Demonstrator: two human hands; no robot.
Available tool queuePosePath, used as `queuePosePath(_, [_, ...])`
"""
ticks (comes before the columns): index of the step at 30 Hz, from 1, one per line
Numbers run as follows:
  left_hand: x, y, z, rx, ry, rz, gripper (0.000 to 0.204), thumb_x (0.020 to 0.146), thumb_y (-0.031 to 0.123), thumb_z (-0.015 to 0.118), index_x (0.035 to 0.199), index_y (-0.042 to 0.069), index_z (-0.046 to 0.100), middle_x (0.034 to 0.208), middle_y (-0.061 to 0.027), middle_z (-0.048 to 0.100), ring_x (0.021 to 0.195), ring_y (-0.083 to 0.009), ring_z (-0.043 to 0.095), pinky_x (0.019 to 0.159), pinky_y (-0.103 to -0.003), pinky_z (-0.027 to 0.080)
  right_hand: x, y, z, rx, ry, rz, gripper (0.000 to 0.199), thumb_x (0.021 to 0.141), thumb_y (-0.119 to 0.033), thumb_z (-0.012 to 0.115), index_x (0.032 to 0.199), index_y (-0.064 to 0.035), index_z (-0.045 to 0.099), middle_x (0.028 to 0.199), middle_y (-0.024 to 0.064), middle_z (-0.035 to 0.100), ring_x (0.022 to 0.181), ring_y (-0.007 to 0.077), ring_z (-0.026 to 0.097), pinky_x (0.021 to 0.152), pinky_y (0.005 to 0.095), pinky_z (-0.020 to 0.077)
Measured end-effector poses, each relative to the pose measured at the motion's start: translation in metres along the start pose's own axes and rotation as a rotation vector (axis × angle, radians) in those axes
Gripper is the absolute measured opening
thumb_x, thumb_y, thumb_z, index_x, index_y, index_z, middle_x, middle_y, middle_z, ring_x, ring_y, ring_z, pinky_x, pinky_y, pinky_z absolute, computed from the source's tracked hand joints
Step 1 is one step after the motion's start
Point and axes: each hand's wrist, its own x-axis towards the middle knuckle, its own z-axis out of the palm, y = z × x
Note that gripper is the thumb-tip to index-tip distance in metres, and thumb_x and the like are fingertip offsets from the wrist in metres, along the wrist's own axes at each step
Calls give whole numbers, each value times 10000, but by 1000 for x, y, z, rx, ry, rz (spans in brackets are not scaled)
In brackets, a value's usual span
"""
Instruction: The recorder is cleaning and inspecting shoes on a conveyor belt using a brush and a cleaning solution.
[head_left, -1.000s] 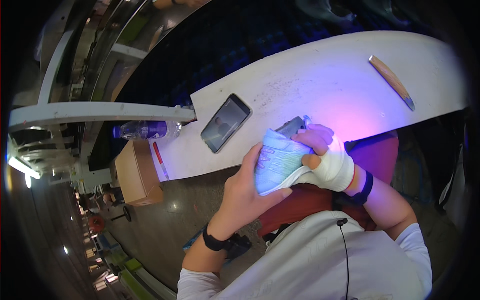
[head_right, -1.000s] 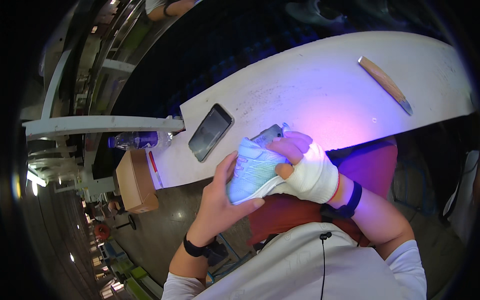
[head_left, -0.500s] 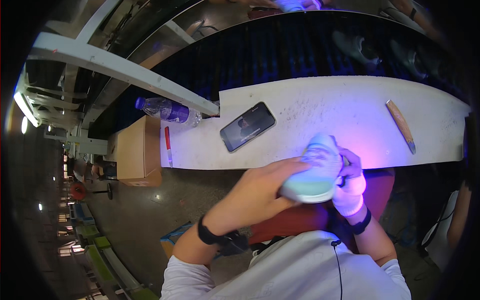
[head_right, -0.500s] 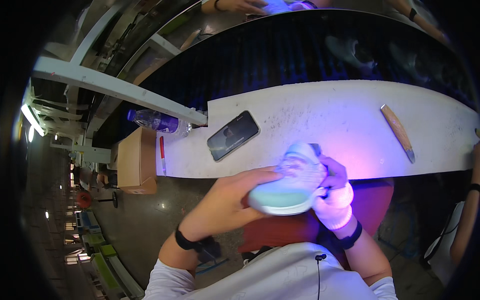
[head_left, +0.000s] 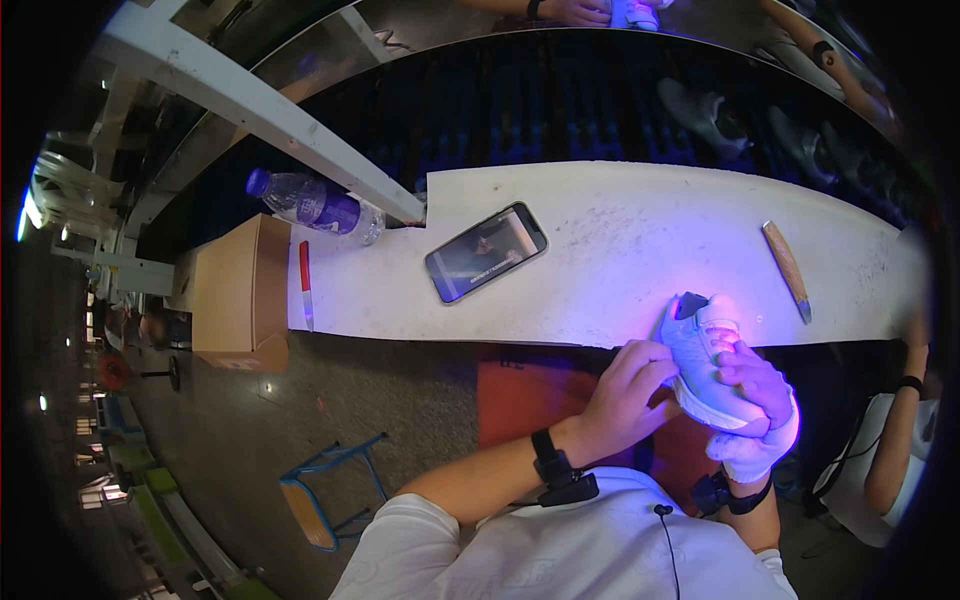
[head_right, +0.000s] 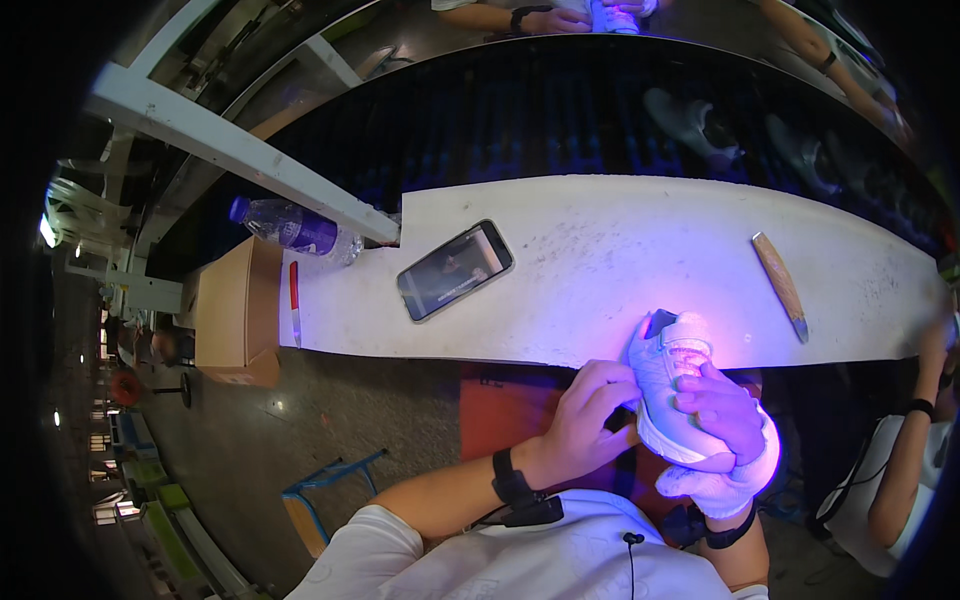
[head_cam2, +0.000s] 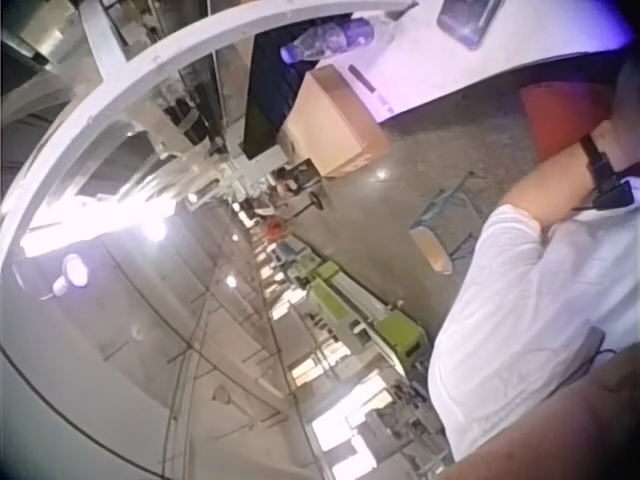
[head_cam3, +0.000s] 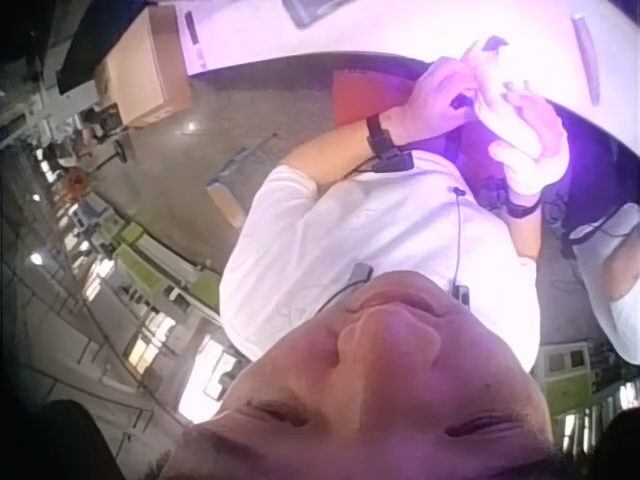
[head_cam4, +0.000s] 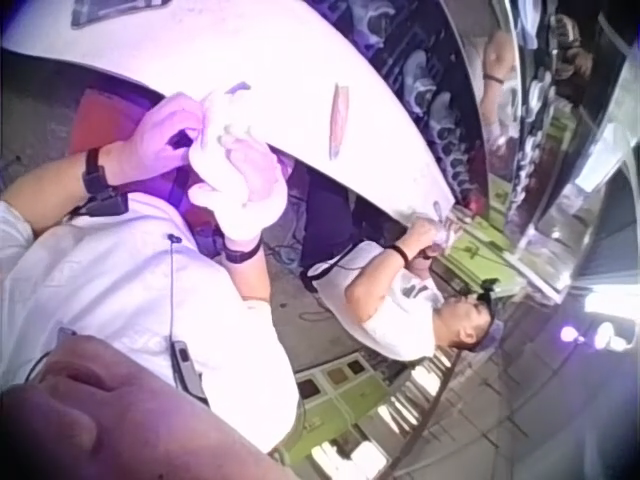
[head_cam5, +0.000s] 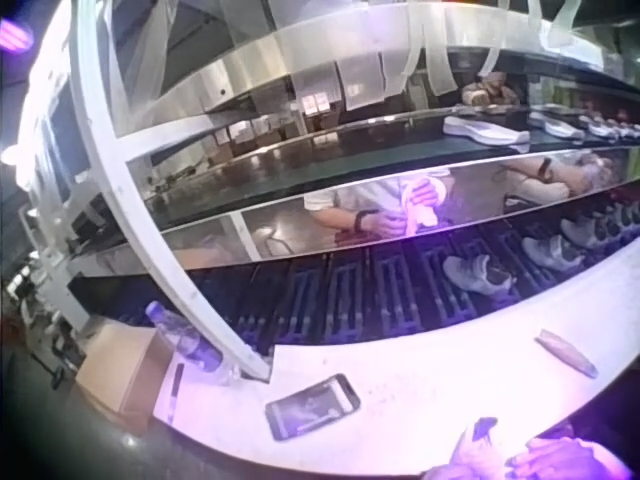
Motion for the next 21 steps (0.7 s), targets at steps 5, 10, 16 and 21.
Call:
queuePosePath(5, [-9,-7,7,-103,-13,-59,431,759,115,929,1045,31,618,1057,-149,623,900,-324,655,752,-399,558,10,-3,4,-18,-56,-4,801,713,-536,939,1279,-58,636,1129,153,762,1109,379,749,1114,618,497])
queuePosePath(10, [3,12,5,-165,90,-53,454,743,126,953,1034,35,616,1027,-131,605,839,-274,624,724,-362,543,11,-3,6,110,18,82,778,643,-412,983,1237,-34,652,1144,200,756,1135,394,736,1140,608,476])
queuePosePath(16, [13,42,8,-352,104,-102,406,799,67,909,1034,37,580,978,-114,563,779,-229,556,665,-326,484,11,-10,3,34,-33,54,771,652,-388,989,1234,-16,646,1143,197,760,1143,407,727,1148,609,469])
queuePosePath(21, [16,37,14,-208,169,96,365,805,18,881,1006,35,576,919,-120,572,775,-249,564,662,-353,475,21,-7,0,101,-55,89,743,651,-391,995,1195,-4,668,1121,178,775,1126,410,741,1150,600,472])
